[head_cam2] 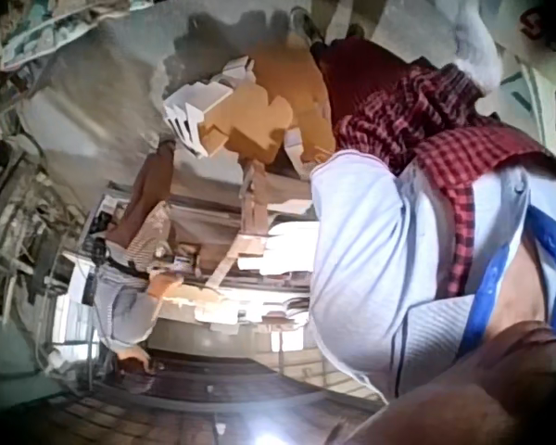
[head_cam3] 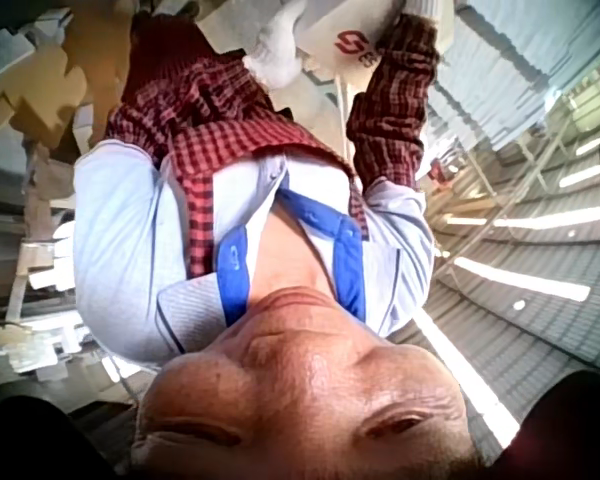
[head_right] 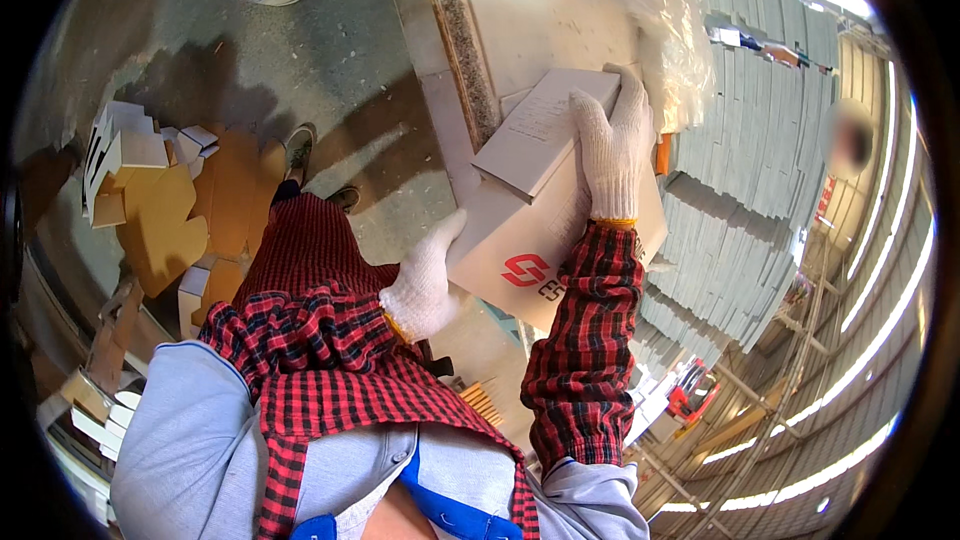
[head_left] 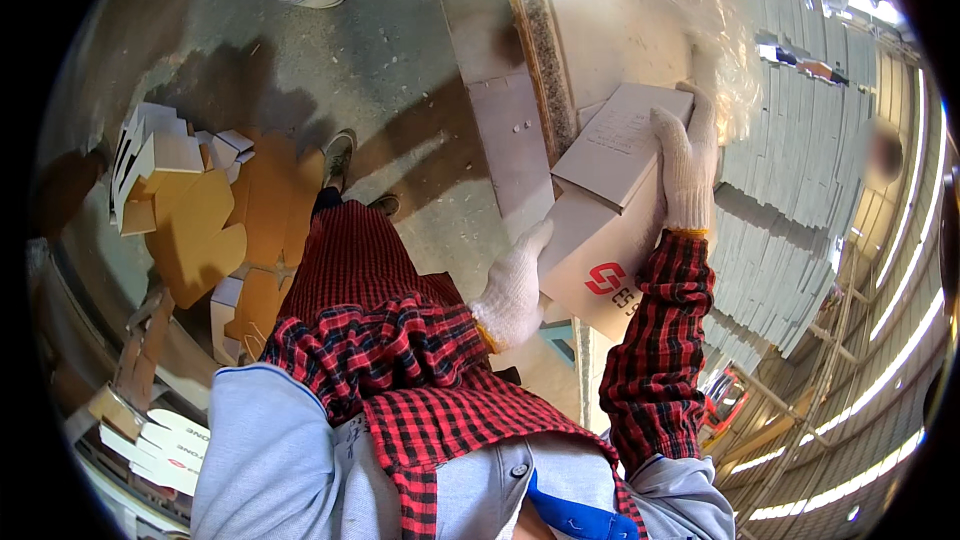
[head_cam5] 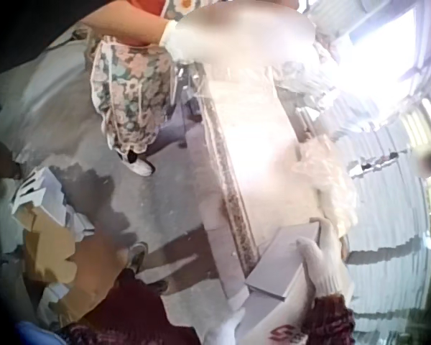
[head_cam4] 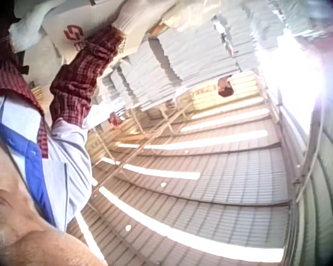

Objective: The person wraps flat rectangular items in plastic film, folds them, and places them into cardboard boxes. They repeat this process with multiple items, stacking wrapped units and closing the boxes. Other workers are visible nearby handling similar materials.

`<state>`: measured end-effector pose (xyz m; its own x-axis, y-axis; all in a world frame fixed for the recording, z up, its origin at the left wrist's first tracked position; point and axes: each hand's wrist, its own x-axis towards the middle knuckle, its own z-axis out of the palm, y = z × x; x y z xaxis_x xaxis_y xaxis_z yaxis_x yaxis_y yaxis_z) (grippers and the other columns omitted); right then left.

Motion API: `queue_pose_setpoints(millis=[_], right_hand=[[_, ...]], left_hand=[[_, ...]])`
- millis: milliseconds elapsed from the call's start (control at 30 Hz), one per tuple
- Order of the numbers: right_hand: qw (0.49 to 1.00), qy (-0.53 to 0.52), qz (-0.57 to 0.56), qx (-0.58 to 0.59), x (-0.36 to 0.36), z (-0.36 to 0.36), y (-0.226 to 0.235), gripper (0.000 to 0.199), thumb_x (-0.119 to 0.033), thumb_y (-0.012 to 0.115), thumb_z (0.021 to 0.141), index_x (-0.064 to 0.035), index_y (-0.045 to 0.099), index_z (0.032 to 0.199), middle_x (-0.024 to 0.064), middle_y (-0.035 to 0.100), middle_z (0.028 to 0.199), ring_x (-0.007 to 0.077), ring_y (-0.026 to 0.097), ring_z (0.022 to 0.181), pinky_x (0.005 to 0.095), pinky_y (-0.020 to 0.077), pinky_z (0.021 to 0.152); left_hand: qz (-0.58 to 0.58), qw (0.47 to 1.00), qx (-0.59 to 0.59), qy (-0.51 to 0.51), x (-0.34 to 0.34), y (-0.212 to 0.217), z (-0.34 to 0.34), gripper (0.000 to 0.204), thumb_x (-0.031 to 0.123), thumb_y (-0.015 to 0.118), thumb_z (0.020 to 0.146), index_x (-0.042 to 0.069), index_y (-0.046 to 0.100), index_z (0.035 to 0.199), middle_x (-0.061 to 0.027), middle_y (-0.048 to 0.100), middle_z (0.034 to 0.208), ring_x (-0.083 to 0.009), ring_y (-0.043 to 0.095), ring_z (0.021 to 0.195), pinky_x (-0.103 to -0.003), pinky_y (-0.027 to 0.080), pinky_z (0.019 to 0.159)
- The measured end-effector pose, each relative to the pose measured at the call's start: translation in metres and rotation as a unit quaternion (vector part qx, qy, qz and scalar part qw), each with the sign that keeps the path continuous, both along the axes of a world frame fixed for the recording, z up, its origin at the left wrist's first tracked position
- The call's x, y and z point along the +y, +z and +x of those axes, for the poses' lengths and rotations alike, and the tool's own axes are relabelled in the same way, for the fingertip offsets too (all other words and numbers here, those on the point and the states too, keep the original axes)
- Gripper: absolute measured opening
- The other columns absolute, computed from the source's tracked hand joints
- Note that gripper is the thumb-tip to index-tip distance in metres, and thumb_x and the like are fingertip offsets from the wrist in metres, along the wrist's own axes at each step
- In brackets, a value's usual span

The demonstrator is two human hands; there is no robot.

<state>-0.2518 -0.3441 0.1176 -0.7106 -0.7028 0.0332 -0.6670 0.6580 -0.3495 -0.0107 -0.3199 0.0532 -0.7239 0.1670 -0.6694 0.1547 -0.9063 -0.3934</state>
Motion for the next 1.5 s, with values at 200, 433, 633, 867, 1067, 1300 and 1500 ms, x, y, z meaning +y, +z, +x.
queue_pose_setpoints(millis=[200,433,633,867,1067,1300,1500], right_hand=[[1.000,0.011,-0.012,-0.007,0.001,-0.001,-0.003,0.059,-0.032,0.072,0.084,0.0044,0.064,0.130,0.0274,0.069,0.123,0.0390,0.065,0.117,0.0431,0.0483,0.104],[0.999,0.036,-0.017,0.022,0.005,-0.008,-0.007,0.060,-0.035,0.070,0.087,0.0044,0.064,0.132,0.0300,0.068,0.127,0.0425,0.064,0.121,0.0442,0.0476,0.105],[0.995,0.059,0.000,0.078,0.002,-0.007,-0.006,0.057,-0.038,0.066,0.089,0.0007,0.066,0.131,0.0294,0.069,0.126,0.0454,0.063,0.121,0.0476,0.0480,0.106],[0.995,0.052,-0.016,0.085,0.007,-0.007,-0.015,0.047,-0.034,0.067,0.088,-0.0027,0.069,0.123,0.0254,0.073,0.109,0.0430,0.069,0.106,0.0496,0.0530,0.094],[0.999,0.007,-0.030,0.015,0.006,0.010,-0.012,0.027,-0.028,0.068,0.087,-0.0058,0.068,0.102,0.0198,0.070,0.092,0.0387,0.069,0.091,0.0512,0.0534,0.083],[0.995,0.046,-0.044,0.080,0.009,0.002,-0.012,0.039,-0.041,0.064,0.094,-0.0079,0.070,0.113,0.0195,0.073,0.108,0.0388,0.069,0.106,0.0529,0.0532,0.091],[0.992,-0.037,-0.039,-0.114,0.183,-0.094,0.053,0.047,-0.035,0.058,0.107,0.0022,0.069,0.133,0.0162,0.075,0.126,0.0231,0.071,0.110,0.0369,0.0529,0.101]], left_hand=[[-0.017,0.999,0.009,0.045,0.001,-0.005,-0.009,0.038,0.036,0.052,0.110,0.009,0.064,0.133,-0.0037,0.071,0.126,-0.0174,0.067,0.113,-0.036,0.053,0.098],[-0.049,0.990,0.051,0.119,0.010,-0.023,-0.014,0.036,0.032,0.052,0.110,0.007,0.063,0.134,-0.0062,0.071,0.123,-0.0197,0.069,0.112,-0.034,0.057,0.095],[-0.287,0.954,0.039,0.083,0.010,-0.032,-0.018,0.032,0.027,0.056,0.109,0.004,0.063,0.130,-0.0090,0.072,0.118,-0.0208,0.069,0.111,-0.036,0.059,0.092],[-0.030,0.982,0.058,0.175,-0.010,-0.013,-0.019,0.027,0.025,0.055,0.107,0.005,0.066,0.120,-0.0108,0.072,0.113,-0.0262,0.071,0.102,-0.041,0.059,0.088],[-0.140,0.929,-0.181,0.292,-0.011,-0.089,-0.101,0.028,0.032,0.063,0.100,0.005,0.068,0.096,-0.0098,0.070,0.094,-0.0269,0.068,0.089,-0.041,0.055,0.086],[-0.411,0.845,-0.239,0.245,-0.034,-0.127,-0.113,0.030,0.030,0.056,0.105,0.003,0.067,0.100,-0.0074,0.066,0.101,-0.0236,0.060,0.095,-0.040,0.048,0.088],[-0.826,0.500,-0.208,0.160,-0.027,-0.031,-0.073,0.037,0.022,0.042,0.111,-0.003,0.066,0.122,-0.0164,0.064,0.124,-0.0293,0.059,0.121,-0.040,0.041,0.110]])
